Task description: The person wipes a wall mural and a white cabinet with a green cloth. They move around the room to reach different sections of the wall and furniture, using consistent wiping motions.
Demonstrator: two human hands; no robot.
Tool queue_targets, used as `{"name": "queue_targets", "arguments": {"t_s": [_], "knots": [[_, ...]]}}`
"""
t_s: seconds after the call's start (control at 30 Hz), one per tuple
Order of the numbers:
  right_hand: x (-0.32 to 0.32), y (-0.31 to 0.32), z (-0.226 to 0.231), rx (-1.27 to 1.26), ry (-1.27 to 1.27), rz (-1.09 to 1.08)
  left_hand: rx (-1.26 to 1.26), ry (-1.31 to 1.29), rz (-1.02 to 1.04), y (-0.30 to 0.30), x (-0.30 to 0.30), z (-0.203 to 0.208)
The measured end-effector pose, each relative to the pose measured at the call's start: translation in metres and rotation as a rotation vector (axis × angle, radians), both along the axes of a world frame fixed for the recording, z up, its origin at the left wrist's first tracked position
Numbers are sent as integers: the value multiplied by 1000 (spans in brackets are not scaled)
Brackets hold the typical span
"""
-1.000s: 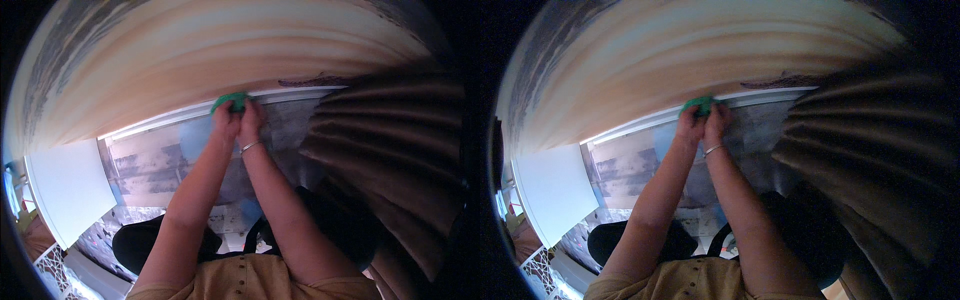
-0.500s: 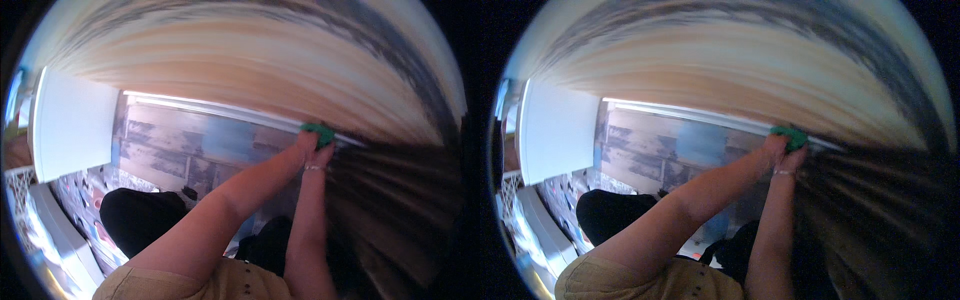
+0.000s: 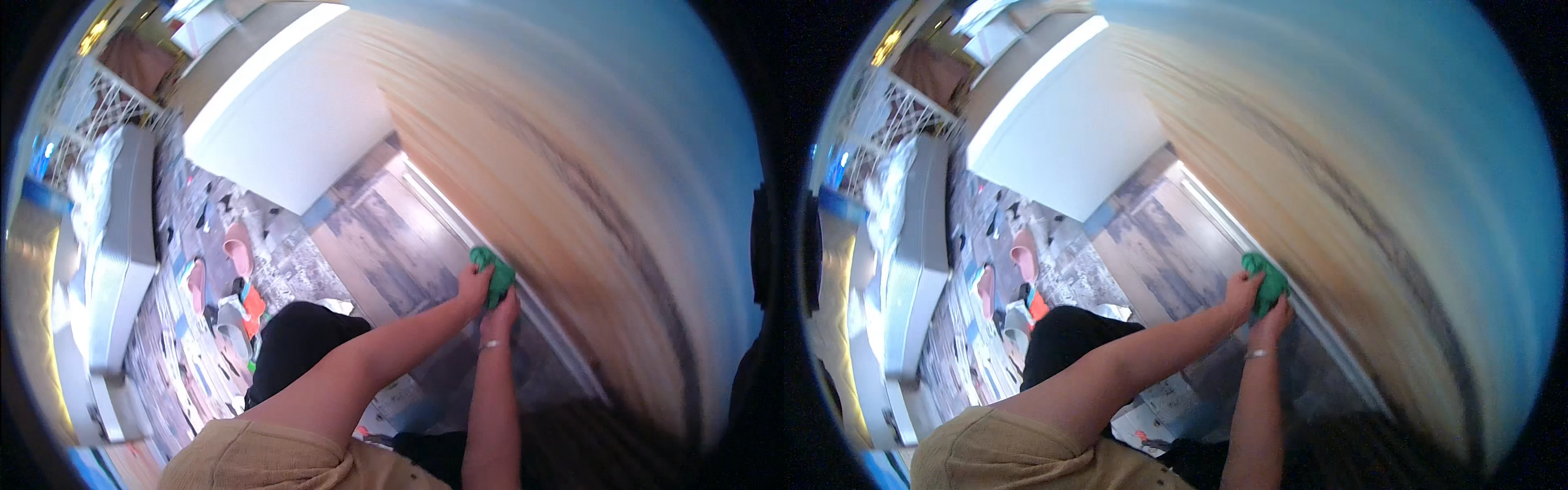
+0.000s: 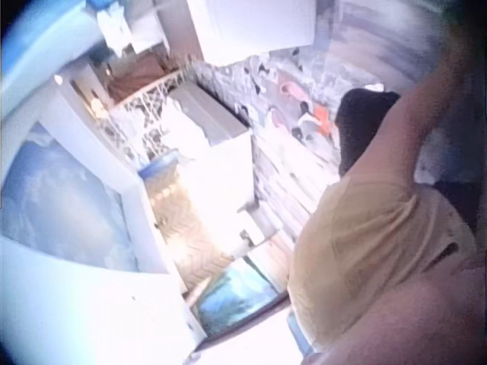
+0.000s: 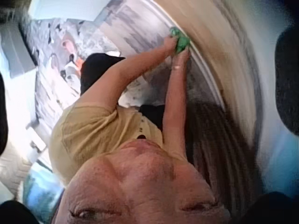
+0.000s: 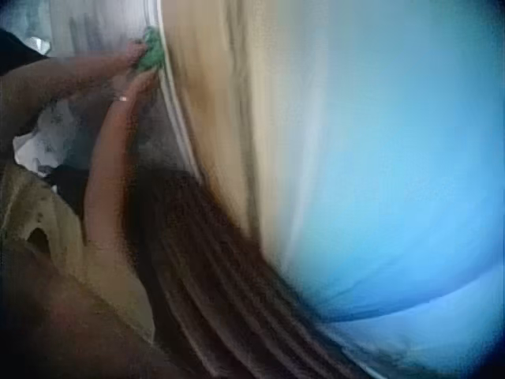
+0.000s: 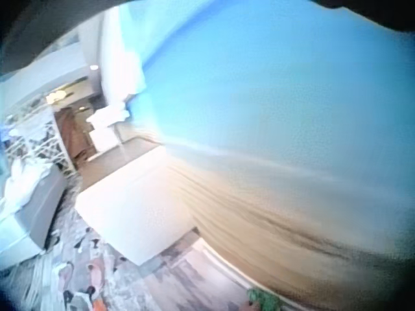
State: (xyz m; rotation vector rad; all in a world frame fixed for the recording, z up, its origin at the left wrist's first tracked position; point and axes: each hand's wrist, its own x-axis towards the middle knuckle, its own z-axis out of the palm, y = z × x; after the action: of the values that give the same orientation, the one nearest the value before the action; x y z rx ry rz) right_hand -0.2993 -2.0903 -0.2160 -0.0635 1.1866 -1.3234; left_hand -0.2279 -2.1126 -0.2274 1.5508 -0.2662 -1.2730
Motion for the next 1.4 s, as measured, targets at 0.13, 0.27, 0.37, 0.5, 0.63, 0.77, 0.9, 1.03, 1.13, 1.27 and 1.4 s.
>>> {"name": "queue_targets", "arguments": {"t_s": [0.13,0.27,0.37,0.5,0.63,0.77,0.9,1.03,1.13,1.27,1.4], "knots": [[2,-2,67,20,-121,301,88,-181,-232,0,35,92],[2,3,98,-1,153,704,99,-232,-452,1,106,161],[16,3,121,-54,597,847,-79,-275,-474,17,153,188],[58,-7,175,-146,760,910,2,-516,-257,25,206,267],[151,-48,295,-319,922,902,-189,-417,180,27,267,360],[263,-87,415,-559,851,777,-243,-584,438,28,365,444],[353,-127,504,-756,810,696,-417,-559,558,7,442,523],[420,-159,564,-1067,953,683,-515,-616,613,-16,510,559],[453,-185,574,-1166,1014,732,-485,-646,555,-26,546,561],[466,-206,517,-1125,1222,917,-126,-797,439,-36,572,519],[470,-203,467,-1056,1379,992,195,-1108,327,-31,563,472]]}}
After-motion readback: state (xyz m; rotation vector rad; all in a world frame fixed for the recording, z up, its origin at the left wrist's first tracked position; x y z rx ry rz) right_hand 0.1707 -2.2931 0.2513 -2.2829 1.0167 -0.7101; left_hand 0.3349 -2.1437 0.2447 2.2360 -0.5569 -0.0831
